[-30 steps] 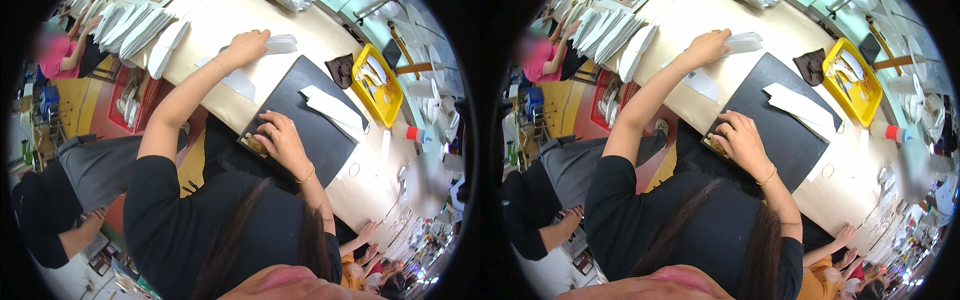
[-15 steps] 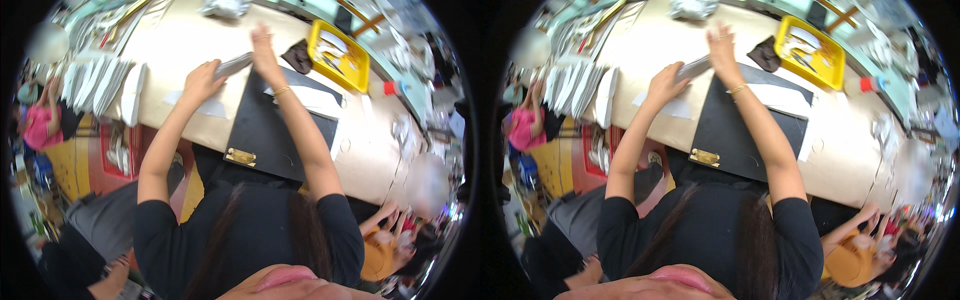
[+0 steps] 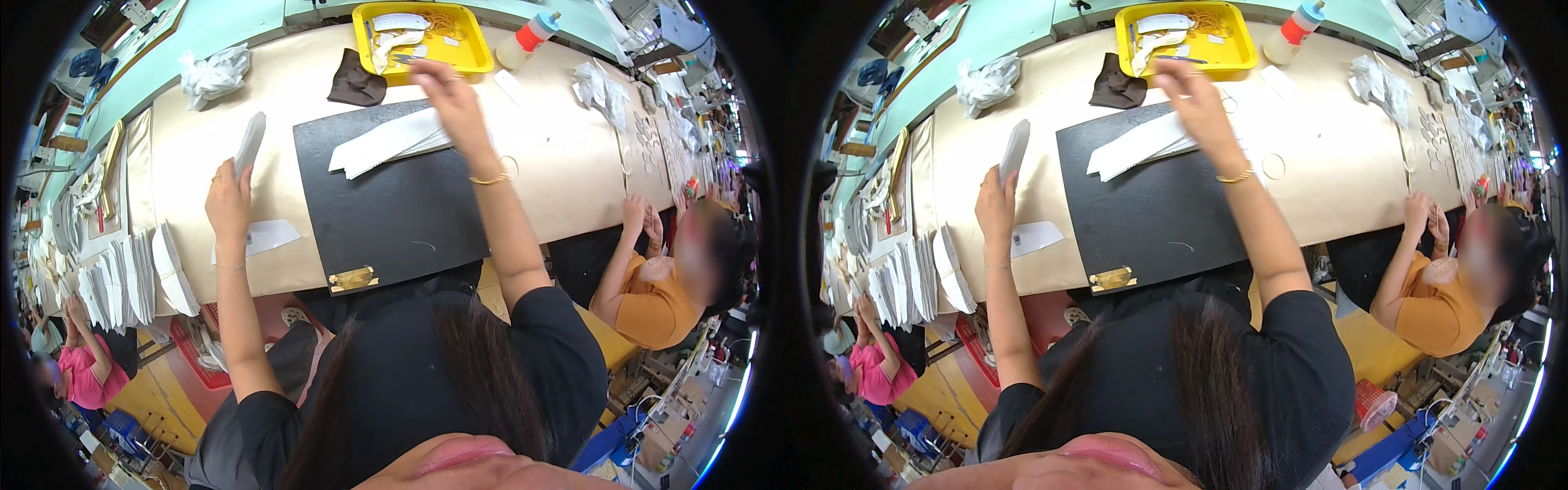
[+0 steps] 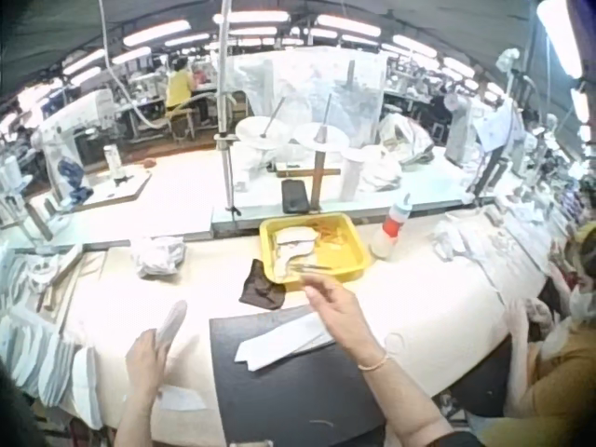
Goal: The person folds white fabric pieces on a black cutting mat, aligns them, and stacks them on the table. The person occasionally picks up and repositions pieces to maintain alignment while working in a busy workshop.
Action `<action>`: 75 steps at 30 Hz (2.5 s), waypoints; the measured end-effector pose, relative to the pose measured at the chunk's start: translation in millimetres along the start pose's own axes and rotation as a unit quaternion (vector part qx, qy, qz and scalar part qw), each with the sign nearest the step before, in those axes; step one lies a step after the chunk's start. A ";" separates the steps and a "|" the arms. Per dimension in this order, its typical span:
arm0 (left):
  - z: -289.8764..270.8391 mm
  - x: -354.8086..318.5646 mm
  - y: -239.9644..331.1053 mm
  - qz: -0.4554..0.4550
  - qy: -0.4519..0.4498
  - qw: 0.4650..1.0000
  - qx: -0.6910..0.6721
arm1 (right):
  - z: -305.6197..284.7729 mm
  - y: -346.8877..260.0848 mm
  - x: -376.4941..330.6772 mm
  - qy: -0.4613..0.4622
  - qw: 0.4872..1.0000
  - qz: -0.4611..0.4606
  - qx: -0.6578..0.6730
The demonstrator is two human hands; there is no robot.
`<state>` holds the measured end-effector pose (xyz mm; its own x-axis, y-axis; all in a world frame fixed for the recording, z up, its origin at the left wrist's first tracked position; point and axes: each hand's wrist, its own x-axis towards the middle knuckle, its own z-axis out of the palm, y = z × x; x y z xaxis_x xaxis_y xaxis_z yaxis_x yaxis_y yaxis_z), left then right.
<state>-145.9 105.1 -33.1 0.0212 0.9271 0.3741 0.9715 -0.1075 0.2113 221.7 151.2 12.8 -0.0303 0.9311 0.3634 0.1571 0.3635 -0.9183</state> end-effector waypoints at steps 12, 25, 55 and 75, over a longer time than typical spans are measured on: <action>15.3 19.8 -23.9 -0.050 -0.155 0.984 -0.070 | -148.1 49.5 -135.4 0.065 0.842 0.241 -0.479; -51.8 2.3 46.2 -0.284 -0.124 0.614 -0.726 | -129.1 -1.0 -83.1 0.123 0.958 0.227 0.123; -64.3 -96.7 101.7 -0.291 -0.080 0.318 -0.899 | 56.8 -81.3 -67.9 -0.409 0.830 -0.091 0.368; -110.3 -98.9 76.5 -0.237 -0.382 0.648 -0.614 | 85.7 -68.3 -75.9 -0.265 0.897 0.175 0.306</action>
<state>-99.8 -34.5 45.7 0.3562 0.8170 -0.4534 0.0006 0.4851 0.8745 128.7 58.2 34.5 -0.5762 0.8152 0.0587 -0.3178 -0.1573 -0.9350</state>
